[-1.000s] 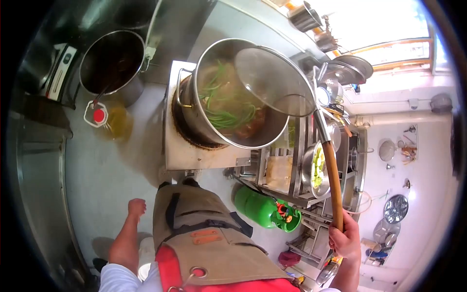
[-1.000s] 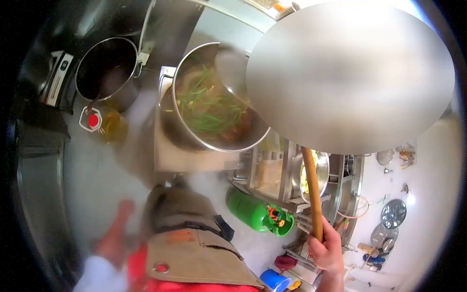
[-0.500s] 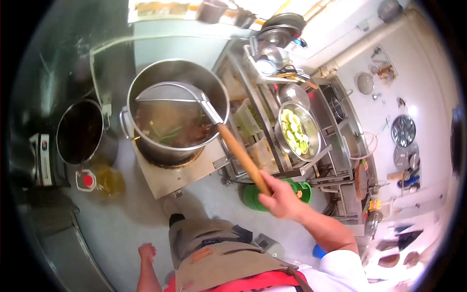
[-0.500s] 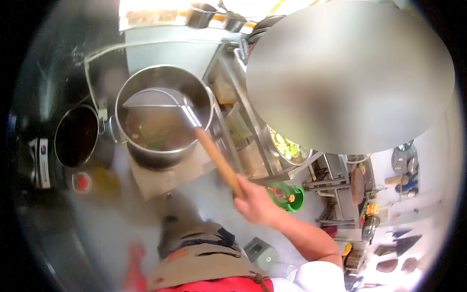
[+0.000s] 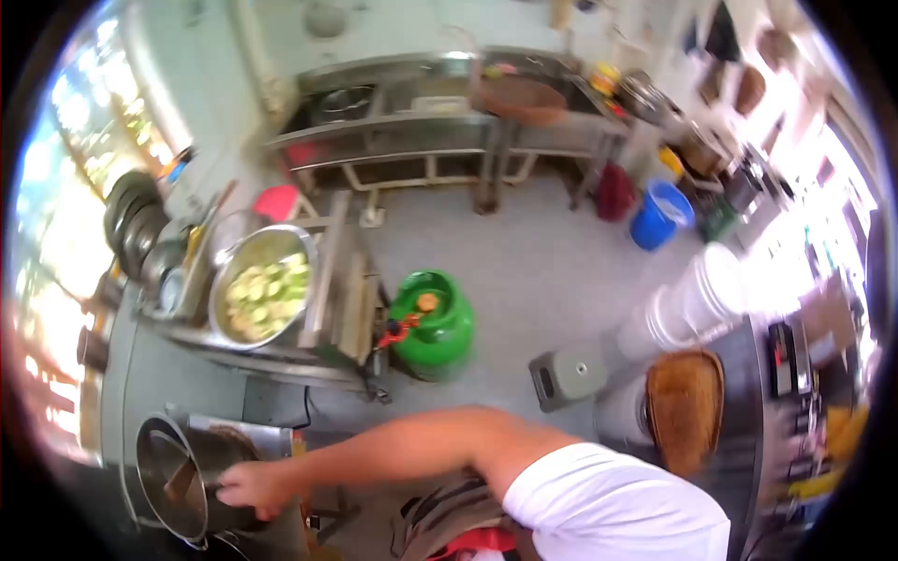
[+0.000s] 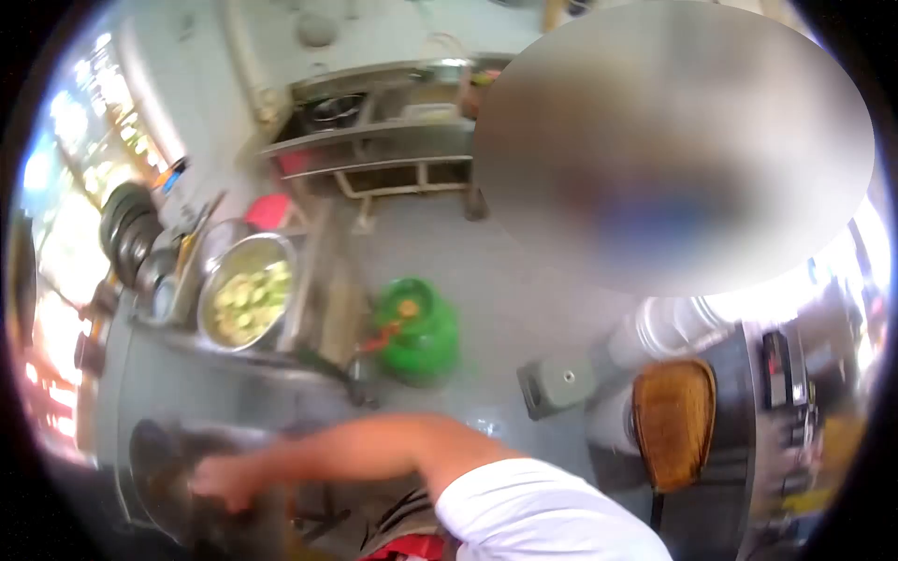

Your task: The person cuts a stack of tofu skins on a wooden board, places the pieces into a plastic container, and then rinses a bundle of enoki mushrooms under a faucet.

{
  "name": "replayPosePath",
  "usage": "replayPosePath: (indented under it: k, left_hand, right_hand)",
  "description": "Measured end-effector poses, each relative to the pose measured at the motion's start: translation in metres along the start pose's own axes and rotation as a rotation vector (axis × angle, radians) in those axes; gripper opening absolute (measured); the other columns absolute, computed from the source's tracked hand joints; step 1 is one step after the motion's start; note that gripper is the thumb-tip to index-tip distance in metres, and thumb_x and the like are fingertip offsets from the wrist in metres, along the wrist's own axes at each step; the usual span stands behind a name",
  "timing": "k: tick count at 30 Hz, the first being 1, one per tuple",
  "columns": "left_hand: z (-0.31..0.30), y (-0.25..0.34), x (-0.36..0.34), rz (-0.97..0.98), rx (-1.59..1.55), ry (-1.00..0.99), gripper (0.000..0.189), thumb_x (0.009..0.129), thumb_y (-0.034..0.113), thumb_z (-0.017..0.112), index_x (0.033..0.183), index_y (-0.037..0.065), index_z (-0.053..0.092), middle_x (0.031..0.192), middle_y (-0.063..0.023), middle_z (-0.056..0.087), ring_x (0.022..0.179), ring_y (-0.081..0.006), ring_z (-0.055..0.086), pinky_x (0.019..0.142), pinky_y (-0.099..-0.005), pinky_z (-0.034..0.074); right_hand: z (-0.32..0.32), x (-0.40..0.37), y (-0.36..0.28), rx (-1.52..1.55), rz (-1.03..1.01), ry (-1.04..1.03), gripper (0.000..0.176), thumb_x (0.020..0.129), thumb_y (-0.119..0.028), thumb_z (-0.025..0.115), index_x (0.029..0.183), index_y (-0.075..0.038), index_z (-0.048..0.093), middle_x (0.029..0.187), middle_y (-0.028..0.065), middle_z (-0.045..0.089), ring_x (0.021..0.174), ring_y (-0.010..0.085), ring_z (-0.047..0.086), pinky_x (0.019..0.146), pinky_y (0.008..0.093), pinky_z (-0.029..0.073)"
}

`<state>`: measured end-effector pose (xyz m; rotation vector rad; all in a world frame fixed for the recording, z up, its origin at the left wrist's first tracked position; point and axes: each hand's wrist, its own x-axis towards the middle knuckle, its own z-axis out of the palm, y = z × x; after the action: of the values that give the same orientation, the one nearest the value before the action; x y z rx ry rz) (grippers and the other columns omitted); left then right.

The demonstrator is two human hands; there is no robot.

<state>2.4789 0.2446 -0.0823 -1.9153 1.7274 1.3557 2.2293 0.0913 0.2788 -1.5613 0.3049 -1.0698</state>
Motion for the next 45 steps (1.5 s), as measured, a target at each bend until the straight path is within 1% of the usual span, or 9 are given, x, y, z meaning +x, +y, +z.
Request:
replayPosePath:
  k: [1,6,19,23,27,30,32,38,45]
  left_hand:
    - [0.004,0.032,0.004,0.021,0.016,-0.020,0.005,0.068,0.015,0.063,0.064,0.016,0.061,0.064,-0.0068,0.060,0.058,-0.0213,0.058,0.053,-0.0391,0.046]
    - [0.038,0.151,0.020,0.070,0.064,-0.117,0.003,0.069,0.014,0.062,0.066,0.014,0.062,0.065,-0.0082,0.061,0.059,-0.0228,0.059,0.056,-0.0404,0.047]
    - [0.171,0.571,0.167,0.230,0.428,-0.434,0.005,0.071,0.011,0.062,0.071,0.009,0.066,0.067,-0.0119,0.064,0.060,-0.0268,0.060,0.062,-0.0440,0.048]
    - [0.220,0.772,0.244,0.254,0.399,-0.447,0.006,0.072,0.010,0.062,0.073,0.008,0.067,0.068,-0.0131,0.064,0.061,-0.0280,0.060,0.064,-0.0450,0.049]
    - [0.288,0.991,0.342,0.992,0.963,-0.337,0.008,0.078,0.010,0.058,0.074,0.007,0.063,0.065,-0.0096,0.058,0.060,-0.0218,0.057,0.050,-0.0362,0.045]
    - [0.374,1.129,0.292,0.510,0.222,-0.421,0.007,0.081,0.008,0.055,0.075,0.008,0.059,0.064,-0.0074,0.056,0.060,-0.0192,0.057,0.044,-0.0318,0.041]
    - [0.428,1.200,0.234,0.609,0.287,-0.481,0.005,0.083,0.006,0.053,0.081,0.009,0.057,0.066,-0.0062,0.055,0.059,-0.0167,0.054,0.045,-0.0308,0.041]
    - [0.563,1.259,0.204,0.664,0.590,-0.669,0.015,0.085,0.003,0.050,0.097,0.006,0.057,0.068,-0.0012,0.048,0.057,-0.0129,0.046,0.048,-0.0297,0.045]
    - [0.635,1.286,0.168,0.749,1.184,-0.721,0.010,0.081,0.009,0.056,0.085,0.005,0.064,0.071,-0.0054,0.056,0.060,-0.0170,0.055,0.051,-0.0344,0.048]
  right_hand:
    - [-0.020,-0.049,-0.015,-0.139,-0.060,-0.002,0.040,0.096,-0.039,0.046,0.090,-0.001,0.054,0.072,0.0110,0.059,0.061,0.0205,0.061,0.057,0.0351,0.050]
    - [-0.130,-0.344,-0.048,-0.175,0.835,0.345,0.036,0.091,-0.033,0.053,0.090,0.002,0.062,0.077,0.0083,0.060,0.062,0.0164,0.061,0.056,0.0331,0.049]
    - [-0.315,-0.657,-0.157,0.079,0.775,1.261,0.036,0.092,-0.035,0.051,0.101,-0.001,0.059,0.077,0.0117,0.061,0.062,0.0158,0.060,0.048,0.0309,0.047]
    - [-0.330,-0.780,-0.106,-0.261,1.034,1.545,0.049,0.088,-0.045,0.056,0.106,0.000,0.061,0.093,0.0228,0.065,0.086,0.0345,0.064,0.073,0.0442,0.051]
    - [-0.286,-0.799,-0.153,-0.128,1.318,1.739,0.068,0.083,-0.056,0.061,0.116,0.004,0.060,0.113,0.0269,0.062,0.106,0.0384,0.060,0.091,0.0443,0.047]
    - [-0.276,-0.793,-0.222,0.196,1.172,1.981,0.076,0.082,-0.061,0.061,0.122,0.004,0.057,0.118,0.0249,0.061,0.112,0.0354,0.058,0.097,0.0417,0.044]
    - [-0.288,-0.806,-0.227,0.428,1.104,2.175,0.075,0.081,-0.062,0.059,0.122,0.001,0.059,0.117,0.0240,0.062,0.112,0.0346,0.058,0.097,0.0412,0.044]
    - [-0.361,-0.922,-0.240,0.688,0.807,2.466,0.077,0.084,-0.061,0.054,0.120,0.006,0.058,0.123,0.0253,0.059,0.115,0.0348,0.056,0.098,0.0411,0.042]
    - [-0.453,-1.133,-0.359,0.032,0.995,2.507,0.059,0.086,-0.041,0.060,0.123,0.005,0.055,0.119,0.0256,0.060,0.108,0.0373,0.060,0.093,0.0421,0.047]
